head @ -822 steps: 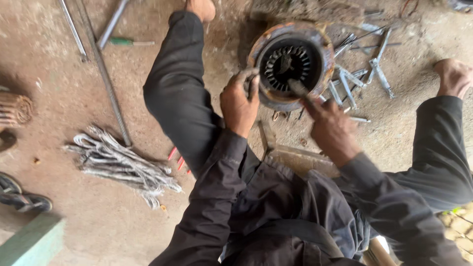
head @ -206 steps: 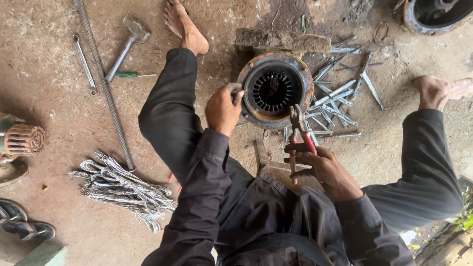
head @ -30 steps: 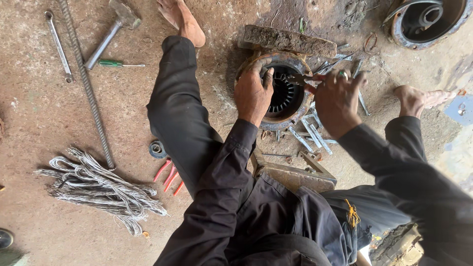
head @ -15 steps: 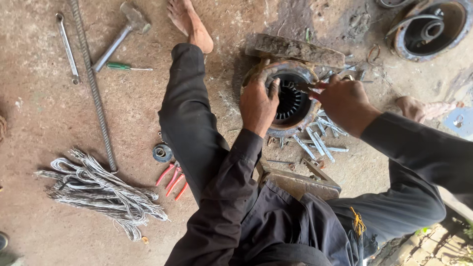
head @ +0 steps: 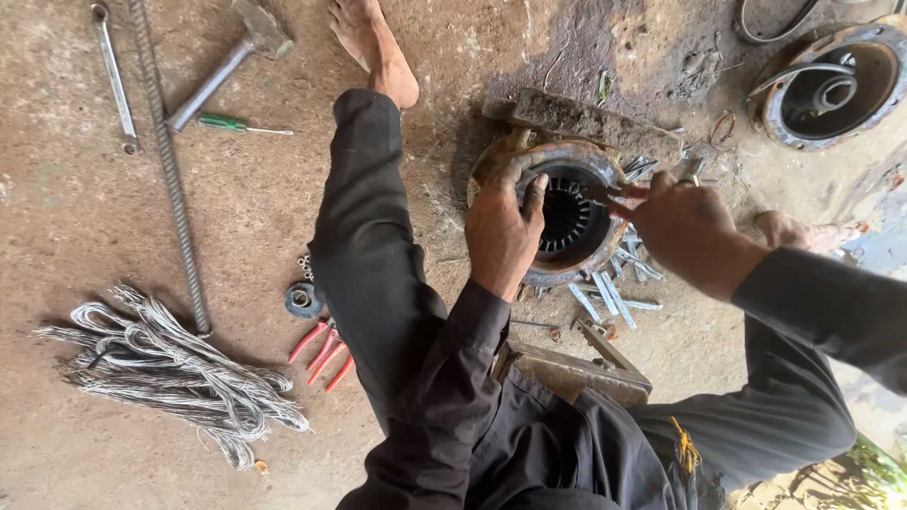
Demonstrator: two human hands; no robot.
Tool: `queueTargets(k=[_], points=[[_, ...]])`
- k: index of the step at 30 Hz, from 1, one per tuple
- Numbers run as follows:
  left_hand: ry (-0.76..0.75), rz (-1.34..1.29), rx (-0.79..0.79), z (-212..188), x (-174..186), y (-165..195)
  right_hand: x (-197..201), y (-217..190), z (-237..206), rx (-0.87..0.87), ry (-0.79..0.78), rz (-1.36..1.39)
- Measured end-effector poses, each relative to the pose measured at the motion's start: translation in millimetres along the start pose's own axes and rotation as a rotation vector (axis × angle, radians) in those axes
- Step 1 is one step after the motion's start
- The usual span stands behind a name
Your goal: The person uses pliers to remove metal rods from the slots of a motor stator placed on a wooden block. They repeatedly pull out the rods and set them aside on the floor, then briefly rotate the stator to access different sections.
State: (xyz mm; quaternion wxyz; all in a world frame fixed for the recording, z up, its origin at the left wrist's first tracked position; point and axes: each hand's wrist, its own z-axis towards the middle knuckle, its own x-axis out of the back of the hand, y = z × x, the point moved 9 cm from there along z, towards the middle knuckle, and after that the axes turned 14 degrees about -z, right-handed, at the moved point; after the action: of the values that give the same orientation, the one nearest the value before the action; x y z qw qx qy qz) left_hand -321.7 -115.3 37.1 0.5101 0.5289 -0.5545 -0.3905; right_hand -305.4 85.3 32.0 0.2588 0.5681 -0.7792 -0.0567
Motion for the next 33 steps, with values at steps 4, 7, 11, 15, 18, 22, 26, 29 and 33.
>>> queueTargets(k=[4,7,11,15,18,22,26,29,33], points=[[0.020,0.016,-0.005,-1.7,4.9,-6.3,-0.4,-3.7,-1.8,-0.009,0.039,-0.008],[-0.021,0.060,0.065,4.4,-4.2,-19.1,-13.5,-2.5,0.5,-0.010,0.016,0.052],[-0.037,-0.058,-0.044,8.4,-19.5,-7.4,-36.6,7.5,0.2,-0.140,0.052,0.191],[-0.034,0.021,0.016,6.4,-24.7,-10.7,-24.4,17.3,-20.0,-0.448,0.460,-0.035],[-0.078,0.051,0.178,3.2,-32.1,-35.1,-49.1,16.4,-24.9,-0.510,0.417,0.192],[-0.036,-0.011,0.031,-2.5,-42.6,-51.7,-112.4,-10.7,-31.4,-0.482,0.129,0.858],[-0.254,0.062,0.452,-32.4,-86.3,-128.1,-132.3,-54.5,-67.8,-0.580,0.415,1.316],[-0.524,-0.405,0.112,-57.5,-134.9,-120.5,-137.7,-106.6,-82.0,-0.433,0.545,1.898],[-0.677,-0.736,0.437,-112.6,-175.0,-150.4,-125.0,-152.3,-78.4,-0.255,0.496,2.449]])
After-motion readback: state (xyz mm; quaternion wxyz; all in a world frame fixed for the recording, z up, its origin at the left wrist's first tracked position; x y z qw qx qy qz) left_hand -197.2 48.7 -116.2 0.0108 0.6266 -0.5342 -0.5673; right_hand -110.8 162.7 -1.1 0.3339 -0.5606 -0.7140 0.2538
